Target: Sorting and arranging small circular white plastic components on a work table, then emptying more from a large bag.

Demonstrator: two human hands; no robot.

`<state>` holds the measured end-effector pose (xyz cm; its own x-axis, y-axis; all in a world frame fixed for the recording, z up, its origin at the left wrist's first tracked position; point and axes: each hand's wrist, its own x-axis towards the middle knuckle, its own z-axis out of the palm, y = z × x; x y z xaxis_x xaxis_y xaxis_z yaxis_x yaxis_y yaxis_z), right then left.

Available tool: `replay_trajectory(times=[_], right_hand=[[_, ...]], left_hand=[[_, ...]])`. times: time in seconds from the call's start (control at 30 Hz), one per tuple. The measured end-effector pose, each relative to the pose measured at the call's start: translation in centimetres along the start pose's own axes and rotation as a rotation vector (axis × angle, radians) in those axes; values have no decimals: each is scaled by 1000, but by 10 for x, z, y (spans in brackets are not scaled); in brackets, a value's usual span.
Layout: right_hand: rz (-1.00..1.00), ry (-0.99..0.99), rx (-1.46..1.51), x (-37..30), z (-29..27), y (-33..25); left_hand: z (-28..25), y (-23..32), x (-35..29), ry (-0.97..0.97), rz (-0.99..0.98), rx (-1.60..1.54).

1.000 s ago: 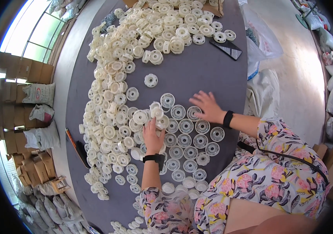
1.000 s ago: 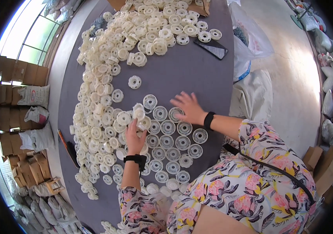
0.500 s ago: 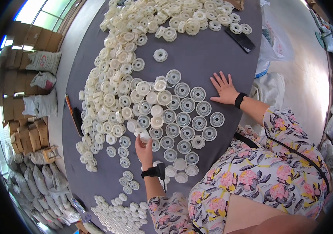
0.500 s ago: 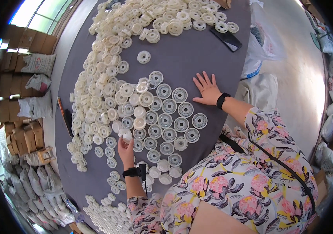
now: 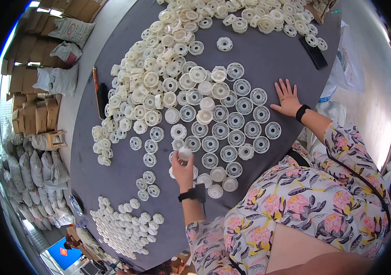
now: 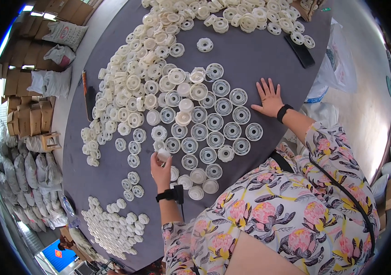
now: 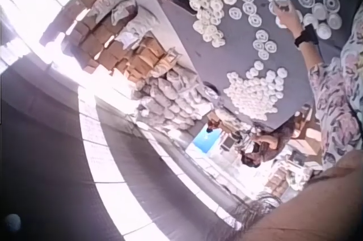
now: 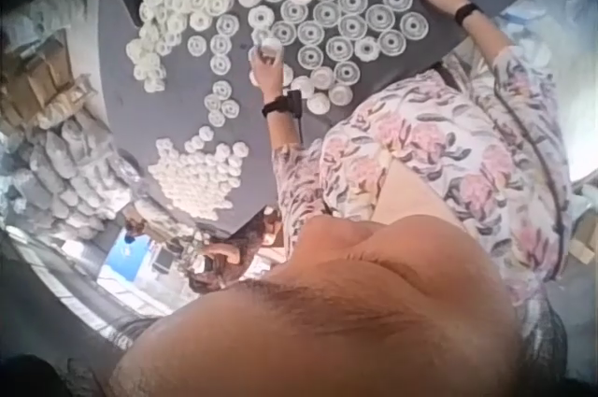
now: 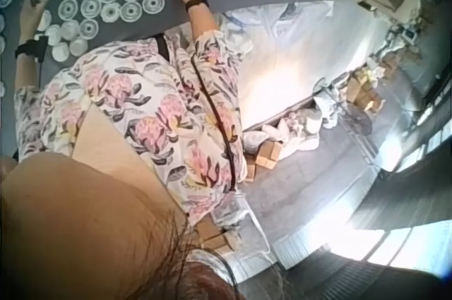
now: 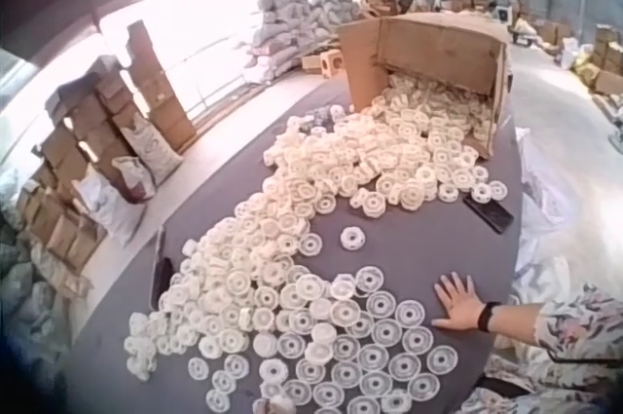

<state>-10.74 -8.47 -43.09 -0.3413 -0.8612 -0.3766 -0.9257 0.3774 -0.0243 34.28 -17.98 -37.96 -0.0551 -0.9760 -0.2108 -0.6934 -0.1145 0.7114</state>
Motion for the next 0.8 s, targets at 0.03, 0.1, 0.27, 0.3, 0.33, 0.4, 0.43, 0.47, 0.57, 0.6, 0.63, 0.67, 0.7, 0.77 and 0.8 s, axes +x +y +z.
replay_trajectory(times=[0.03,0.1,0.27,0.3,0.33,0.4,0.43,0.47,0.57,0.6,0.63,0.67,0.7,0.77,0.8], right_hand=[[-1,-13,-11,0,-2,0],[-10,-25,-25,-2,-7,-3],[8,-30,-20,-3,-8,-6],[13,-23,-17,-2,-5,-7],[14,-29,-15,-5,-7,-6],[22,-35,-13,-5,-9,-3],[17,-35,-13,-6,-10,-4],[12,-36,-13,-6,-11,-5],[7,-30,7,-7,-12,-4],[10,-31,6,-6,-12,-2],[15,-20,3,-7,-9,1],[7,-9,0,-7,-8,1],[10,-10,0,-7,-7,1],[4,-5,7,-8,-8,-2],[0,-6,6,-9,-9,-3]], left_hand=[[8,2,5,9,-9,-7],[20,0,13,39,259,255],[30,11,22,29,273,587],[30,7,26,37,241,475],[30,7,26,38,202,361],[31,4,35,22,128,203],[27,5,41,17,150,212],[26,7,46,10,172,221],[39,29,61,-26,430,297],[44,41,62,-29,431,295],[53,60,62,-20,486,288],[59,71,62,-3,532,286],[68,75,66,-5,534,284],[80,78,69,-64,544,352],[84,76,70,-62,541,352]])
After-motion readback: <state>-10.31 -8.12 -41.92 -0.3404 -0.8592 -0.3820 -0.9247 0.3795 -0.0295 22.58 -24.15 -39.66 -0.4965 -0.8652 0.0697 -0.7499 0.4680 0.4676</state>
